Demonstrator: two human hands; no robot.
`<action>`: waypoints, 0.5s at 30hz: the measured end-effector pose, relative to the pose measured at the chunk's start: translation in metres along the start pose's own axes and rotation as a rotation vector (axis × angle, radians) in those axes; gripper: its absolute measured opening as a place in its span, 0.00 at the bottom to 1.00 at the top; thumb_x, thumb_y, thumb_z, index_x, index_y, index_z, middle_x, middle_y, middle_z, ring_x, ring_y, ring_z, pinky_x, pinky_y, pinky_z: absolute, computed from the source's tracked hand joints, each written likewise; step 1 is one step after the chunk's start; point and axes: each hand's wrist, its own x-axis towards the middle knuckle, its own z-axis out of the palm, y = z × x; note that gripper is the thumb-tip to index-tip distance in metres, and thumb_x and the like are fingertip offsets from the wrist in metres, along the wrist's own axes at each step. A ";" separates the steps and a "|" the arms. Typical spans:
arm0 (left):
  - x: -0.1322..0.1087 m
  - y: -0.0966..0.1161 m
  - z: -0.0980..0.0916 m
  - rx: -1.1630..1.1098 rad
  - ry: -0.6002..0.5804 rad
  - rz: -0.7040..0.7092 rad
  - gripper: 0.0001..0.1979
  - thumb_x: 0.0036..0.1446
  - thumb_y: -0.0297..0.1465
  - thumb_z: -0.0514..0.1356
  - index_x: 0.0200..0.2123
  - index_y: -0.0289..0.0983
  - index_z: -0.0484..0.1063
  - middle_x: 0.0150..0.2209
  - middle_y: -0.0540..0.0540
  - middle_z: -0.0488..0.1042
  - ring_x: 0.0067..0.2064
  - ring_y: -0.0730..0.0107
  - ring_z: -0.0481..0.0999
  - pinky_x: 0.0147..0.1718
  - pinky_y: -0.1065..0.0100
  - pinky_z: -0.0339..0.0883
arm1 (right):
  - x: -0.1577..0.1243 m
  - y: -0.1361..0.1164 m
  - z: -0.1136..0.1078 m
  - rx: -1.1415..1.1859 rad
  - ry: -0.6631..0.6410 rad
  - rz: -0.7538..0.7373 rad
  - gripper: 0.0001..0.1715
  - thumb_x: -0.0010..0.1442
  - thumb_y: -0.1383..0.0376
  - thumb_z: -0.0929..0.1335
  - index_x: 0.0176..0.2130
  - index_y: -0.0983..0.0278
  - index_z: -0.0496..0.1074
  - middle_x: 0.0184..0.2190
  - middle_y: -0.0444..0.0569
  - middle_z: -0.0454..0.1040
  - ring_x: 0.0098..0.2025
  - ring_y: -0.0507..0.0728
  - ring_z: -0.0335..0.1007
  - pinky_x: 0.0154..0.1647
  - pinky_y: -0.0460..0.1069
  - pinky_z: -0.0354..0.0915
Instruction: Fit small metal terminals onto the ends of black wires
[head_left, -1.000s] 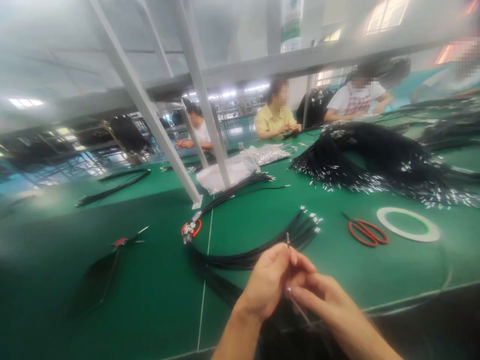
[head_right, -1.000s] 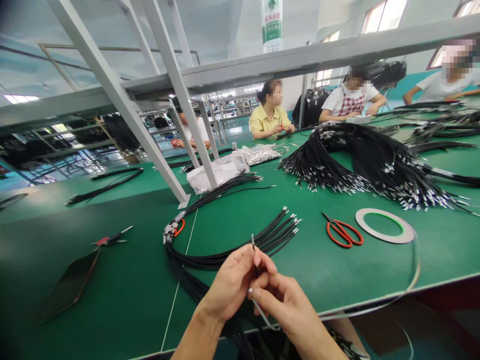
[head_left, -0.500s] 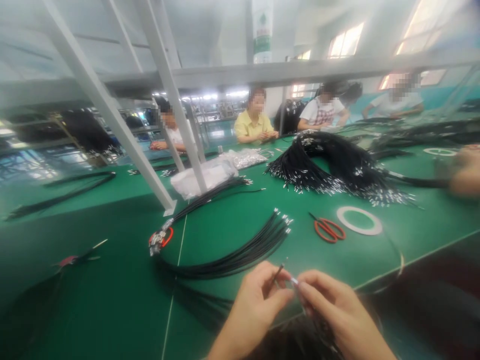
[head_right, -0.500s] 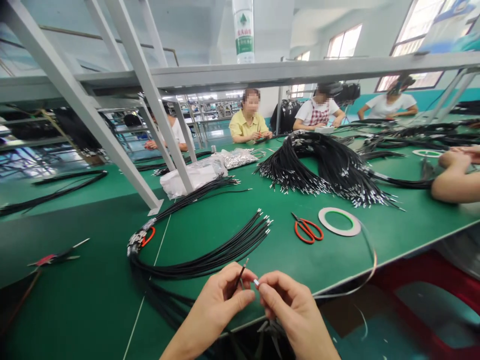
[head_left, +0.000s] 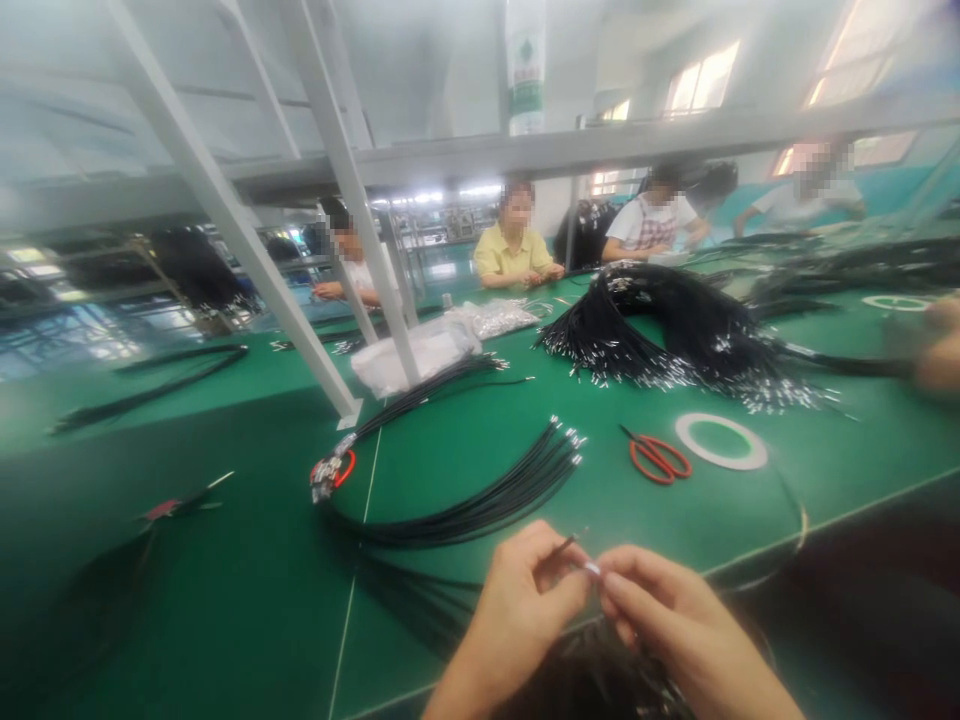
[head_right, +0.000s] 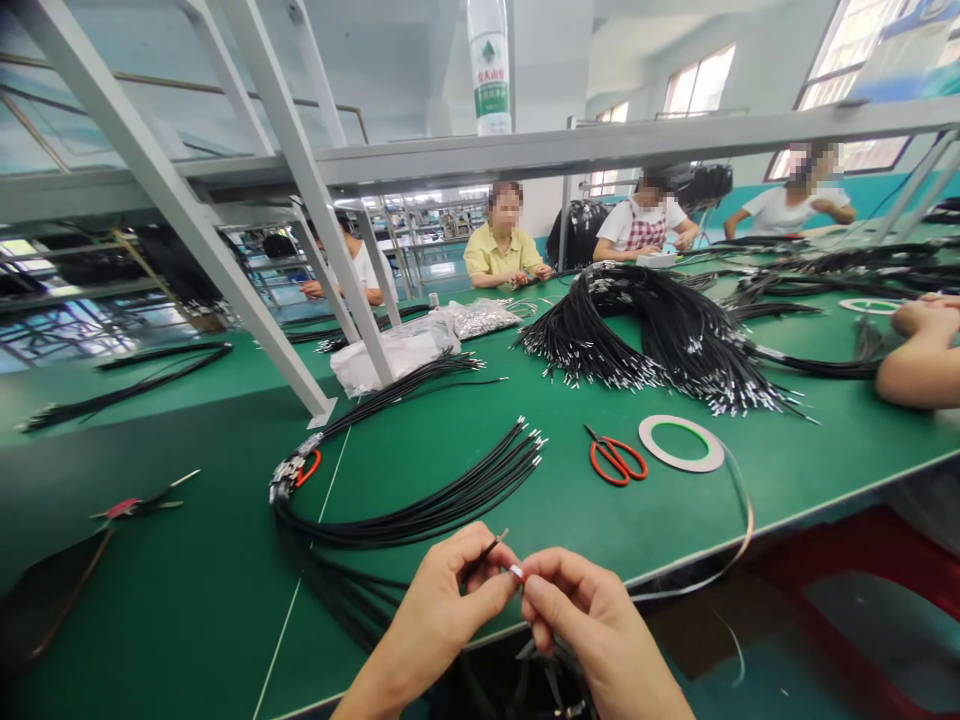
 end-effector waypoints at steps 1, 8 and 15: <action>0.000 -0.001 0.001 0.002 0.018 0.011 0.03 0.53 0.27 0.62 0.28 0.34 0.75 0.27 0.53 0.65 0.29 0.74 0.61 0.28 0.72 0.55 | 0.000 0.000 -0.001 -0.017 -0.003 0.011 0.18 0.52 0.52 0.76 0.31 0.66 0.77 0.21 0.41 0.69 0.22 0.48 0.60 0.25 0.43 0.57; 0.000 -0.004 0.002 0.052 0.100 0.060 0.06 0.56 0.26 0.61 0.28 0.34 0.77 0.26 0.53 0.65 0.29 0.73 0.63 0.29 0.72 0.56 | -0.003 0.002 -0.003 -0.079 0.014 -0.121 0.14 0.54 0.54 0.75 0.27 0.62 0.77 0.25 0.41 0.69 0.27 0.51 0.62 0.29 0.44 0.60; 0.001 -0.009 0.008 -0.117 0.088 0.001 0.10 0.55 0.32 0.64 0.23 0.34 0.74 0.25 0.53 0.63 0.28 0.74 0.61 0.28 0.72 0.55 | -0.006 0.002 0.007 -0.022 0.083 -0.205 0.11 0.57 0.56 0.73 0.26 0.58 0.77 0.39 0.46 0.77 0.31 0.54 0.70 0.34 0.46 0.67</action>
